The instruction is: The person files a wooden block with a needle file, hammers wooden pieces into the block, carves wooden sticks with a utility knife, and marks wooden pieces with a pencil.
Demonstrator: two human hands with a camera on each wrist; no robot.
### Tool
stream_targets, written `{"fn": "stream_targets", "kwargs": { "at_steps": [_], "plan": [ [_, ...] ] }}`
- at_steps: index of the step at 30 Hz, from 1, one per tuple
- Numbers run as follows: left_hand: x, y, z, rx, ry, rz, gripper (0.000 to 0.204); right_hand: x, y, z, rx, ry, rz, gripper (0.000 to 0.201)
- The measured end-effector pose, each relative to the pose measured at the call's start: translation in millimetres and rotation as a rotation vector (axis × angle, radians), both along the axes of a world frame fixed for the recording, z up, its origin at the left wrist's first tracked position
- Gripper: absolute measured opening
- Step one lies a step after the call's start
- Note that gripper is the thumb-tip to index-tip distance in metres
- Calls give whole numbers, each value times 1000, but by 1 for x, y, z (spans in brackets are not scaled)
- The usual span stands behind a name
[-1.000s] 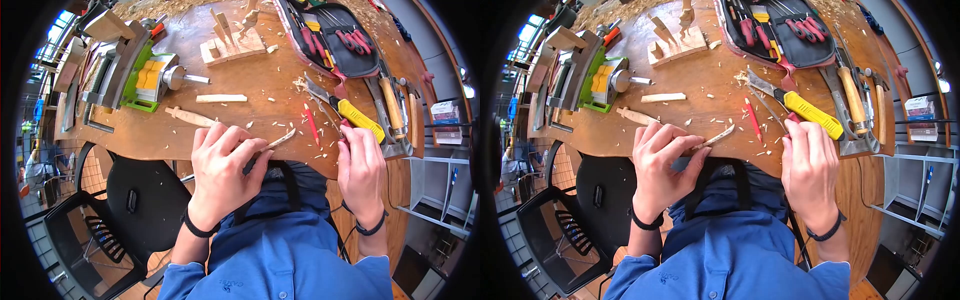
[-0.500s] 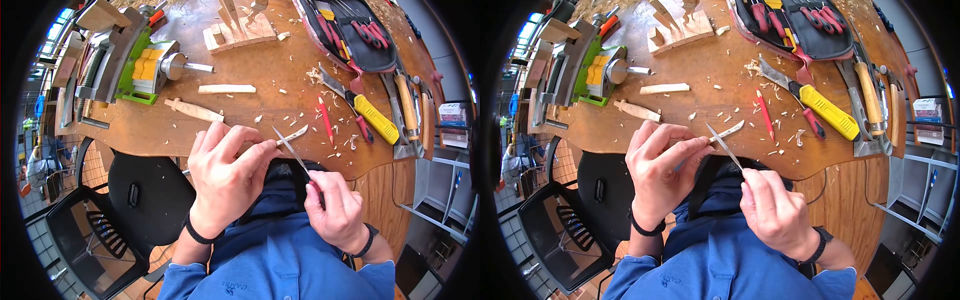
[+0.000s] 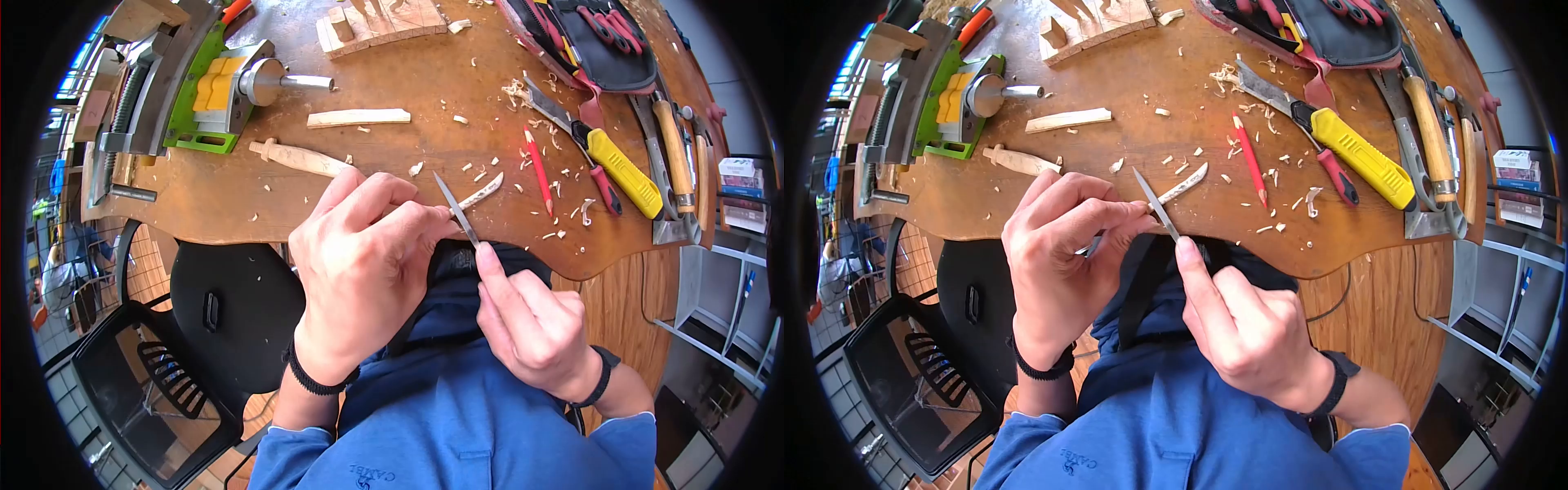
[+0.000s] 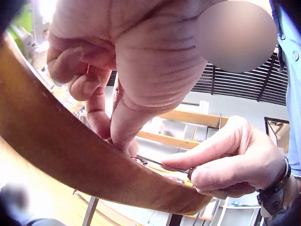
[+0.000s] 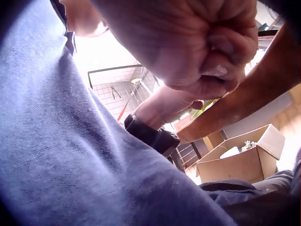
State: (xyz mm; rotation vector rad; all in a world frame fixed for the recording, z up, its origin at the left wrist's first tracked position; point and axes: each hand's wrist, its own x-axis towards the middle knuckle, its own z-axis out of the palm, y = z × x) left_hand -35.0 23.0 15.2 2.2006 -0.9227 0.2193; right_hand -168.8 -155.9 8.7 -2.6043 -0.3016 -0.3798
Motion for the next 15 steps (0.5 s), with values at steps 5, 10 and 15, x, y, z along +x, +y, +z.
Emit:
{"fn": "stream_targets", "kwargs": {
  "at_steps": [5,10,15],
  "plan": [
    [-5,-2,5,63,-12,59,20,-9,-3,0,3,-19,3,61],
    [-5,-3,2,44,-25,38,20,1,-1,-3,-14,-11,0,59],
    [-4,-3,4,69,-42,47,19,-2,-1,0,22,-7,-4,58]
  ]
}}
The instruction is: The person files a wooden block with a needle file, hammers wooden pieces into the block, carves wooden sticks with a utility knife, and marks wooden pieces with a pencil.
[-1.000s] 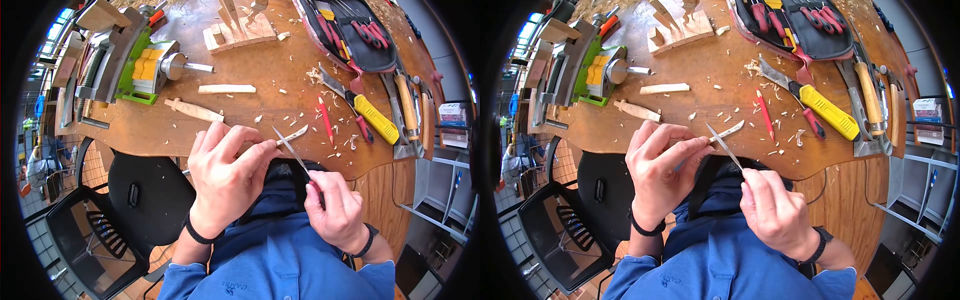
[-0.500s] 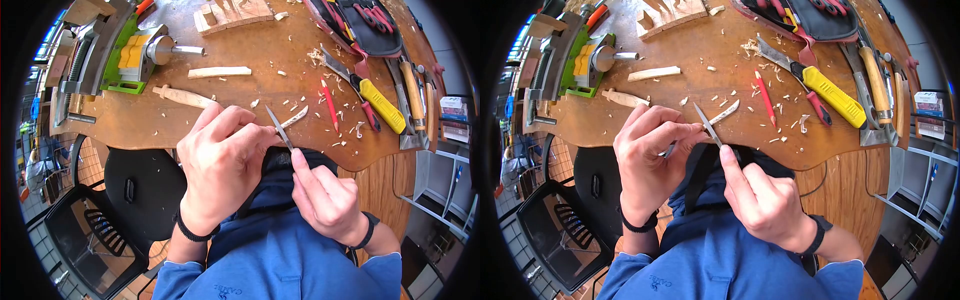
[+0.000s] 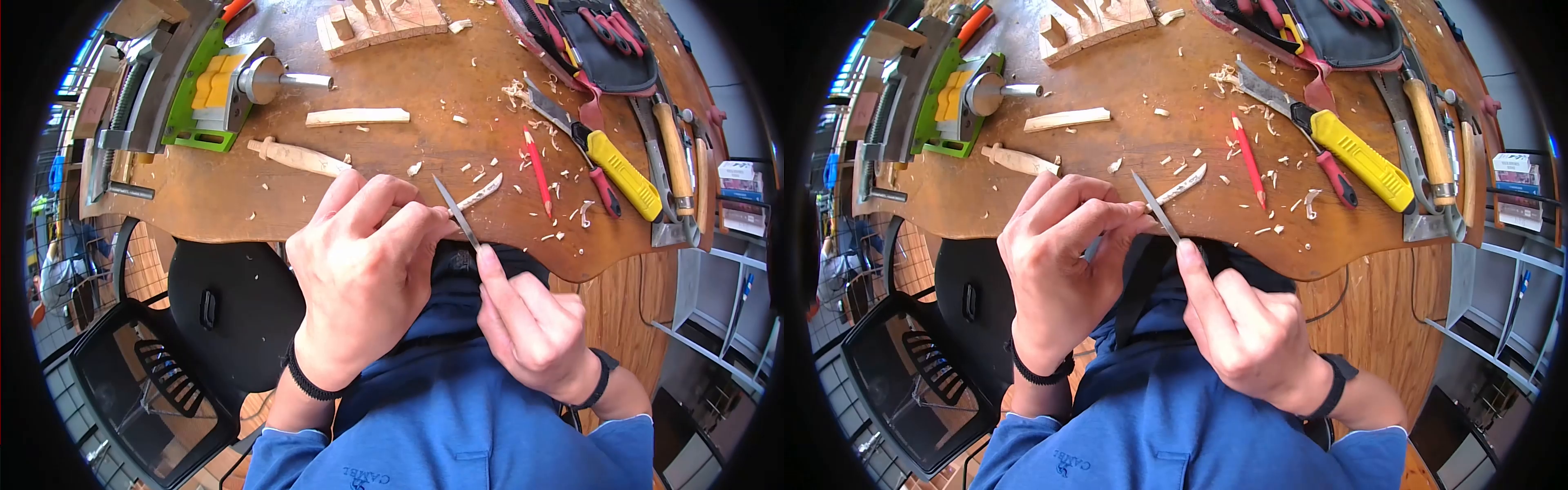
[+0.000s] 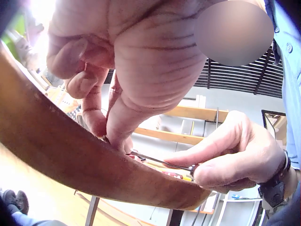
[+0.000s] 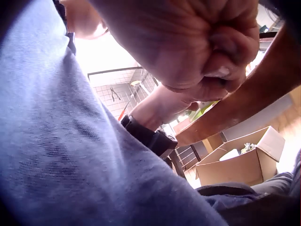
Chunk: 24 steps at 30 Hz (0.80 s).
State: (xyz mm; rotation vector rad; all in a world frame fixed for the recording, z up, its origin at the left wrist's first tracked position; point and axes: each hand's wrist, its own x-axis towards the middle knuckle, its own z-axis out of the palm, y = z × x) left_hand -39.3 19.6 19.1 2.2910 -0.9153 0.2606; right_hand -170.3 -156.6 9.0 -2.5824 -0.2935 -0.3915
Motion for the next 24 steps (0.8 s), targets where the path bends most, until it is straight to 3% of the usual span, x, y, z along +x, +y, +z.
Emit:
{"fn": "stream_targets", "kwargs": {
  "at_steps": [9,14,24],
  "plan": [
    [0,-1,1,-2,17,-5,18,13,2,2,-40,2,-16,61],
    [0,1,0,-6,44,-8,18,-2,-6,11,-72,-40,-123,56],
    [2,2,-2,-15,0,-24,19,2,-2,-1,-119,-24,9,64]
  ]
}}
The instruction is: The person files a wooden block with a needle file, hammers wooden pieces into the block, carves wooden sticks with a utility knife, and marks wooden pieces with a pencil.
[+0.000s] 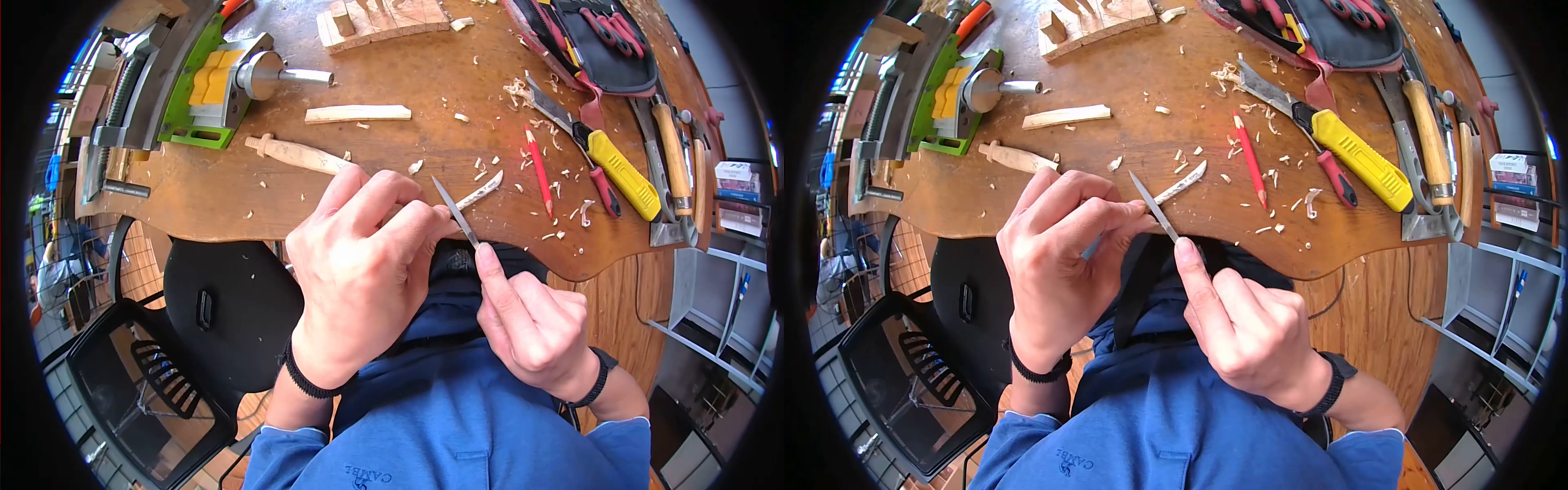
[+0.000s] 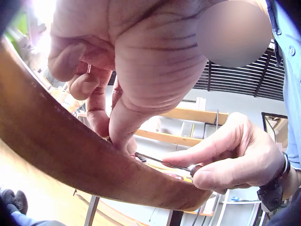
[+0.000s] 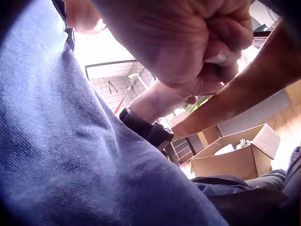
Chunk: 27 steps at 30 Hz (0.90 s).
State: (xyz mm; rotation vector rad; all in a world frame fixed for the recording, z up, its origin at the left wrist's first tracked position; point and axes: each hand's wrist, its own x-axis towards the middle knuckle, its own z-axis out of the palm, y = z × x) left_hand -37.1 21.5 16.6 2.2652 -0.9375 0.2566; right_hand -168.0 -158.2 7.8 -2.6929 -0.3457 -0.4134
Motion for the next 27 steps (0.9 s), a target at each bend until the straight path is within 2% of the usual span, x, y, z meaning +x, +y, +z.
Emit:
{"fn": "stream_targets", "kwargs": {
  "at_steps": [8,11,18,24,27],
  "plan": [
    [0,0,2,17,-18,-7,18,-9,-5,7,-32,42,4,65],
    [0,-2,1,9,-10,-12,17,7,0,1,1,7,10,65],
    [0,-1,2,25,-19,-7,17,-8,0,5,-43,31,-12,66],
    [0,-3,5,39,-30,-7,17,9,4,-1,-23,-21,-28,66],
    [0,-2,4,34,-29,0,17,-5,3,4,-9,13,-17,65]
  ]
}}
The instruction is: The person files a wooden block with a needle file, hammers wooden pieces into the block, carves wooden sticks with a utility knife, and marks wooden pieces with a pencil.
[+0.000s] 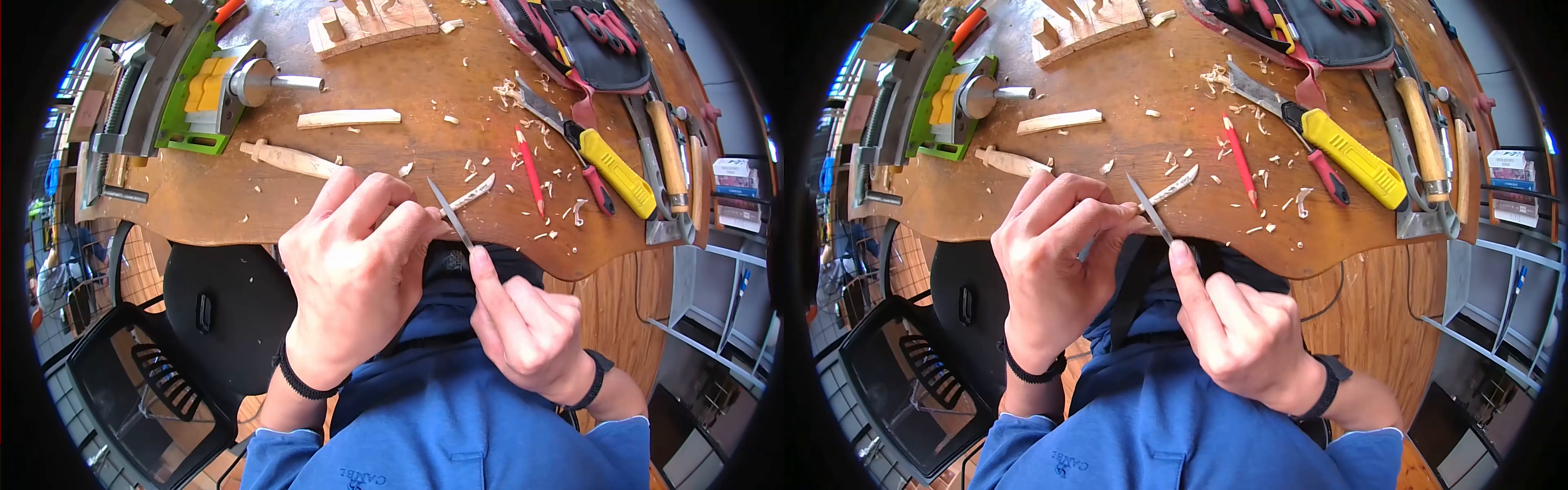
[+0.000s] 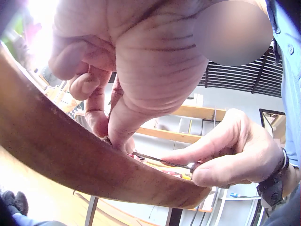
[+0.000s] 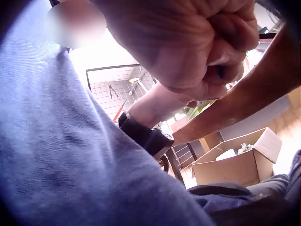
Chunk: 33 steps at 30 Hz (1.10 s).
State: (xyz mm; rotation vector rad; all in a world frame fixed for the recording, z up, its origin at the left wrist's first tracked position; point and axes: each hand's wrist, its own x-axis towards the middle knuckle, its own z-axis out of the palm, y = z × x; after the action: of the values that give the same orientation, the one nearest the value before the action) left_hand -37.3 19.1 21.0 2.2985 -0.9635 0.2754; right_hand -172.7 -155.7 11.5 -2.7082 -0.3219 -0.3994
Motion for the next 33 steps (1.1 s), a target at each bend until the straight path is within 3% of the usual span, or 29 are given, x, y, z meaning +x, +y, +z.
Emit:
{"fn": "stream_targets", "kwargs": {
  "at_steps": [33],
  "plan": [
    [0,-2,4,44,2,-18,16,-2,2,-5,-154,-42,0,66]
  ]
}}
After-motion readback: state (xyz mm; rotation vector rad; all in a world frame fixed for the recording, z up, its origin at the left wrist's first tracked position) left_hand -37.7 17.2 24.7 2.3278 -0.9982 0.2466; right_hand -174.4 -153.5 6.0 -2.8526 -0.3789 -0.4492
